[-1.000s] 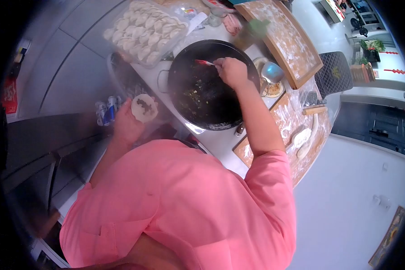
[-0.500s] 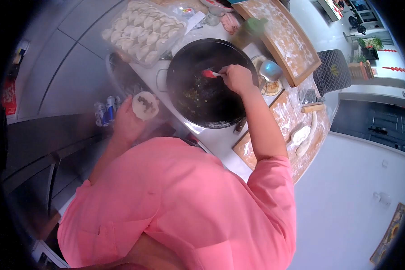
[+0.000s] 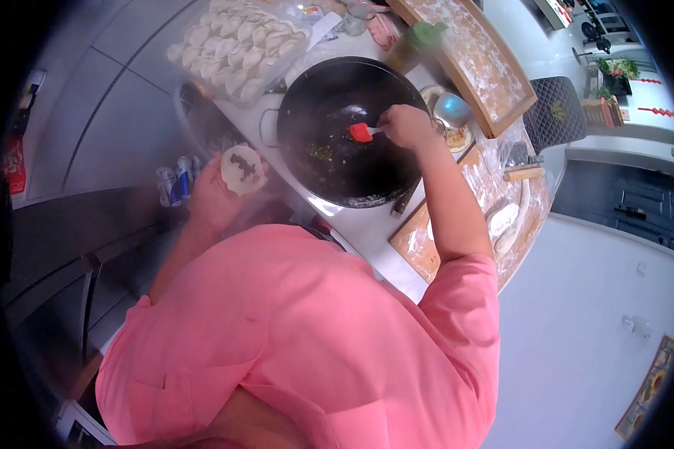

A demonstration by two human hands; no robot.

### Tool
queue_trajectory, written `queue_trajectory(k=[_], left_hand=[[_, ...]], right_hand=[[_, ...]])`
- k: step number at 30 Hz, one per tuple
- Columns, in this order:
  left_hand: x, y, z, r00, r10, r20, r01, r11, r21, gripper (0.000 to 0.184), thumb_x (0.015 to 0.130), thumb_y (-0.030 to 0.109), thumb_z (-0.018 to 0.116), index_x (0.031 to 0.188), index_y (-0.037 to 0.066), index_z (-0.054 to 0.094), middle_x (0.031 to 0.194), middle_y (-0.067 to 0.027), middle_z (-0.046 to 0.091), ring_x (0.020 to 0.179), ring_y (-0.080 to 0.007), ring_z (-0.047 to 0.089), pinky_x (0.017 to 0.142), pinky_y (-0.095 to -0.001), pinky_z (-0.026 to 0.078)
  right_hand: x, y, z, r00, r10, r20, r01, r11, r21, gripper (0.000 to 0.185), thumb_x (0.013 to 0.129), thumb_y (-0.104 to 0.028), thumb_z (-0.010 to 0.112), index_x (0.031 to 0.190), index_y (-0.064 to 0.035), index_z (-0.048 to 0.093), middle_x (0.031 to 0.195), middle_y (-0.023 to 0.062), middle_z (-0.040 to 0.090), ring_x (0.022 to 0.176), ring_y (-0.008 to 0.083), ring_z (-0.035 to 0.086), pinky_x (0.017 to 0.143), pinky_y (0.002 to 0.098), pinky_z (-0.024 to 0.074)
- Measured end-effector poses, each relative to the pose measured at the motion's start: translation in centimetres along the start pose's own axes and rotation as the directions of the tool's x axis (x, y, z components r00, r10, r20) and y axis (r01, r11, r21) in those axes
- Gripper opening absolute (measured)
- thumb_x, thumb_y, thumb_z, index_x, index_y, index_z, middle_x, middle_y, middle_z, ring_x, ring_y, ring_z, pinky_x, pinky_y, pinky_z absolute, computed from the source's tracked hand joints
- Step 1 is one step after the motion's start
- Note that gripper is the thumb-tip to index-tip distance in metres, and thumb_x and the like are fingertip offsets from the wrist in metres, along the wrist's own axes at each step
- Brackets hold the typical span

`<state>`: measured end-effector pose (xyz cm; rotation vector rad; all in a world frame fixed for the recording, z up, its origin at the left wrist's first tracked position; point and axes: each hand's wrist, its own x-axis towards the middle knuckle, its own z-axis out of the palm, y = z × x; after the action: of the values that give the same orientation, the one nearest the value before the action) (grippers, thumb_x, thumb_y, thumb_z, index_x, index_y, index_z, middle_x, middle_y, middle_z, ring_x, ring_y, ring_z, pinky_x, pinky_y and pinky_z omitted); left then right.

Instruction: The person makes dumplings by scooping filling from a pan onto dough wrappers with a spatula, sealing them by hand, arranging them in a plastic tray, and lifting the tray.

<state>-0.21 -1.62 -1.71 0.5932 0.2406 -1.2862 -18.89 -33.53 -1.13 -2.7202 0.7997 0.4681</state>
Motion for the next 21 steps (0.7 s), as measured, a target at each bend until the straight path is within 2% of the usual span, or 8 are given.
queue_trajectory(k=[2, 4, 5, 9, 12, 16, 19, 21], left_hand=[[0.0, 0.0, 0.2, 1.0, 0.005, -0.001, -0.005, 1.0, 0.023, 0.046, 0.097, 0.034, 0.028, 0.125, 0.001, 0.044, 0.125, -0.0214, 0.05, 0.115, -0.0408, 0.049, 0.099, -0.0494, 0.038], [0.0, 0.1, 0.3, 1.0, 0.009, -0.005, -0.009, 0.999, 0.044, 0.046, 0.097, 0.034, 0.028, 0.126, 0.001, 0.044, 0.125, -0.0216, 0.049, 0.115, -0.0411, 0.049, 0.099, -0.0494, 0.038], [0.0, 0.1, 0.3, 1.0, 0.01, 0.003, -0.01, 1.0, 0.03, 0.046, 0.098, 0.033, 0.028, 0.126, 0.001, 0.044, 0.125, -0.0217, 0.05, 0.115, -0.0403, 0.049, 0.099, -0.0485, 0.038], [0.0, 0.1, 0.6, 0.997, 0.02, -0.074, -0.02, 1.0, 0.008, 0.045, 0.098, 0.031, 0.028, 0.126, -0.001, 0.044, 0.124, -0.0218, 0.051, 0.115, -0.0371, 0.049, 0.1, -0.0452, 0.038], [0.0, 0.0, 0.4, 0.998, 0.034, -0.055, -0.033, 0.999, 0.024, 0.044, 0.097, 0.03, 0.03, 0.125, -0.002, 0.044, 0.123, -0.0204, 0.052, 0.115, -0.0349, 0.05, 0.1, -0.0437, 0.037], [0.4, -0.2, 0.0, 0.996, 0.052, -0.079, -0.047, 0.997, 0.064, 0.043, 0.097, 0.029, 0.032, 0.124, -0.002, 0.046, 0.122, -0.0189, 0.053, 0.115, -0.034, 0.05, 0.1, -0.044, 0.038], [0.5, -0.3, -0.1, 0.996, 0.042, -0.08, -0.036, 0.997, 0.065, 0.042, 0.096, 0.028, 0.033, 0.123, -0.002, 0.046, 0.121, -0.0179, 0.054, 0.114, -0.0332, 0.051, 0.1, -0.0438, 0.038], [0.5, -0.4, -0.1, 0.999, 0.021, -0.034, -0.02, 0.999, 0.036, 0.042, 0.096, 0.028, 0.033, 0.122, -0.002, 0.047, 0.121, -0.0178, 0.054, 0.114, -0.0327, 0.051, 0.1, -0.0435, 0.038]], right_hand=[[0.5, 0.7, 0.7, 0.999, 0.024, 0.045, -0.025, 0.999, 0.022, 0.02, 0.075, -0.019, 0.059, 0.091, -0.0156, 0.071, 0.088, 0.0092, 0.067, 0.086, 0.028, 0.063, 0.075, 0.037, 0.0495], [1.1, 0.8, 1.5, 0.962, 0.02, 0.273, -0.086, 0.969, 0.233, 0.021, 0.075, -0.018, 0.06, 0.093, -0.0141, 0.071, 0.08, 0.0101, 0.067, 0.079, 0.0242, 0.065, 0.072, 0.035, 0.0495], [1.6, 0.6, 2.5, 0.942, -0.006, 0.336, -0.12, 0.928, 0.353, 0.022, 0.076, -0.016, 0.06, 0.095, -0.0127, 0.07, 0.067, 0.0097, 0.064, 0.067, 0.0189, 0.064, 0.065, 0.0328, 0.0486], [3.2, 0.5, 6.3, 0.96, -0.072, 0.27, -0.082, 0.853, 0.516, 0.019, 0.079, -0.014, 0.059, 0.094, -0.0106, 0.071, 0.058, 0.0052, 0.059, 0.055, 0.0132, 0.057, 0.055, 0.0282, 0.0443], [3.4, -0.4, 5.9, 0.911, -0.131, 0.392, -0.22, 0.649, 0.728, 0.018, 0.082, -0.005, 0.057, 0.094, -0.0049, 0.069, 0.058, 0.0003, 0.056, 0.053, 0.0084, 0.05, 0.051, 0.0239, 0.0397], [4.5, 0.4, 8.7, 0.898, -0.147, 0.414, -0.231, 0.643, 0.73, 0.018, 0.082, -0.005, 0.056, 0.096, -0.0055, 0.068, 0.062, 0.0012, 0.057, 0.054, 0.0078, 0.049, 0.051, 0.0226, 0.0391], [4.6, -0.1, 10.2, 0.927, -0.132, 0.352, -0.2, 0.619, 0.76, 0.019, 0.082, -0.002, 0.056, 0.097, -0.0044, 0.067, 0.067, 0.0015, 0.058, 0.056, 0.0081, 0.049, 0.052, 0.0221, 0.0397], [4.6, -0.4, 11.1, 0.944, -0.18, 0.277, -0.181, 0.418, 0.89, 0.02, 0.081, 0.002, 0.055, 0.096, -0.0029, 0.067, 0.07, 0.0013, 0.059, 0.06, 0.0083, 0.05, 0.055, 0.0221, 0.0407]])
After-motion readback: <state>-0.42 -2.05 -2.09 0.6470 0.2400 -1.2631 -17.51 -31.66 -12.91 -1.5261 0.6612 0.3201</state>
